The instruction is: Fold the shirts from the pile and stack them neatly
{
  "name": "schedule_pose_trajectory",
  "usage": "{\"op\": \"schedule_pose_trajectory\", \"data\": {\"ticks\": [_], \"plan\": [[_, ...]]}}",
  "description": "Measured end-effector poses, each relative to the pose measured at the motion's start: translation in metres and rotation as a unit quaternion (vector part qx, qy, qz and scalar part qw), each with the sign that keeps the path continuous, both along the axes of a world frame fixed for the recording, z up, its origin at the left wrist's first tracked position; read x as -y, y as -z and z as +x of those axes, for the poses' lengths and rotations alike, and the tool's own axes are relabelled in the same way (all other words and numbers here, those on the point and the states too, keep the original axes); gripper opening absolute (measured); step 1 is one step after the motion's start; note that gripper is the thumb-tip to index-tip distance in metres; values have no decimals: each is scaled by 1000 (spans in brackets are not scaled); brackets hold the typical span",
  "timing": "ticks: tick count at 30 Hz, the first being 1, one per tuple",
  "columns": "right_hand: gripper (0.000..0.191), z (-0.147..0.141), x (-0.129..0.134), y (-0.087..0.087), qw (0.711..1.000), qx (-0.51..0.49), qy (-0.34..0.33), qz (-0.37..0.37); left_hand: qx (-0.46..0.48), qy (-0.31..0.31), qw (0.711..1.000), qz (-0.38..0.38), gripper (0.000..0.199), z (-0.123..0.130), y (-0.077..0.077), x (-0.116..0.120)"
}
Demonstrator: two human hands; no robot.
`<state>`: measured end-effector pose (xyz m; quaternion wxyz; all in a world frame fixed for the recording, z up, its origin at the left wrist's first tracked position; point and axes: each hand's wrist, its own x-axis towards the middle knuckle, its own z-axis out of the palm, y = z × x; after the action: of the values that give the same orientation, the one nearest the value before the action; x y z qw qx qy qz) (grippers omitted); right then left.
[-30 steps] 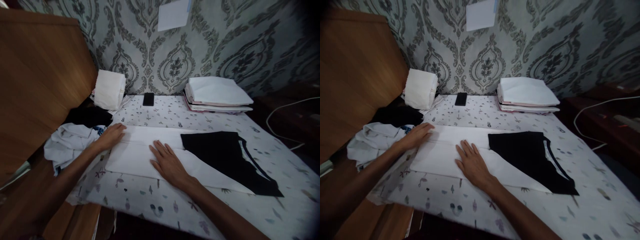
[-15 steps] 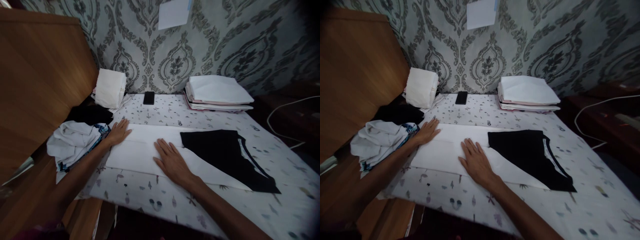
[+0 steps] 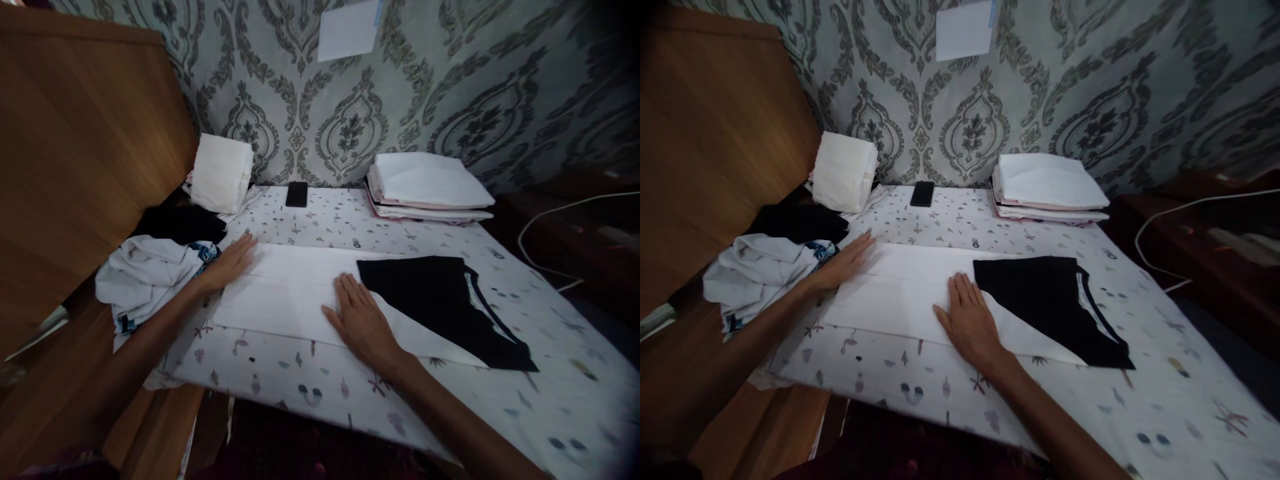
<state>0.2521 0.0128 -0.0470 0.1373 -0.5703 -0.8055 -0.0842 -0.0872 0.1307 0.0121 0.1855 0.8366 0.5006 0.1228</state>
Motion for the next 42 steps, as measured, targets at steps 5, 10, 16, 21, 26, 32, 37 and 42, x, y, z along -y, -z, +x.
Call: {"op": "schedule_pose_trajectory", "data": {"ticks": [5,10,16,21,26,32,37,42], "plan": [[74,6,1,2,1000,5,14,15,-64,-20,998,19,62,6,17,10],[67,10,5,-1,1000,16,15,22,-18,-10,997,72,43,-6,10,-3],[58,12,10,-6,1000,10,26,5,-54,124,990,43,22,-16,-17,-8],[58,12,11,-5,999,6,31,7,-85,127,988,38,23,-13,-25,-7],[57,17,11,-5,999,4,31,10,-76,96,992,20,20,-16,-25,-8],[46,-23,15,-38,1000,-7,-12,-20,23,-43,999,-6,26,-16,-25,-36],[38,-116,23,-72,976,-58,-192,-88,5,-121,991,-49,28,-3,-21,-68],[27,-179,25,-76,966,-55,-234,-97,-3,-123,988,-95,22,2,-19,-83]]}}
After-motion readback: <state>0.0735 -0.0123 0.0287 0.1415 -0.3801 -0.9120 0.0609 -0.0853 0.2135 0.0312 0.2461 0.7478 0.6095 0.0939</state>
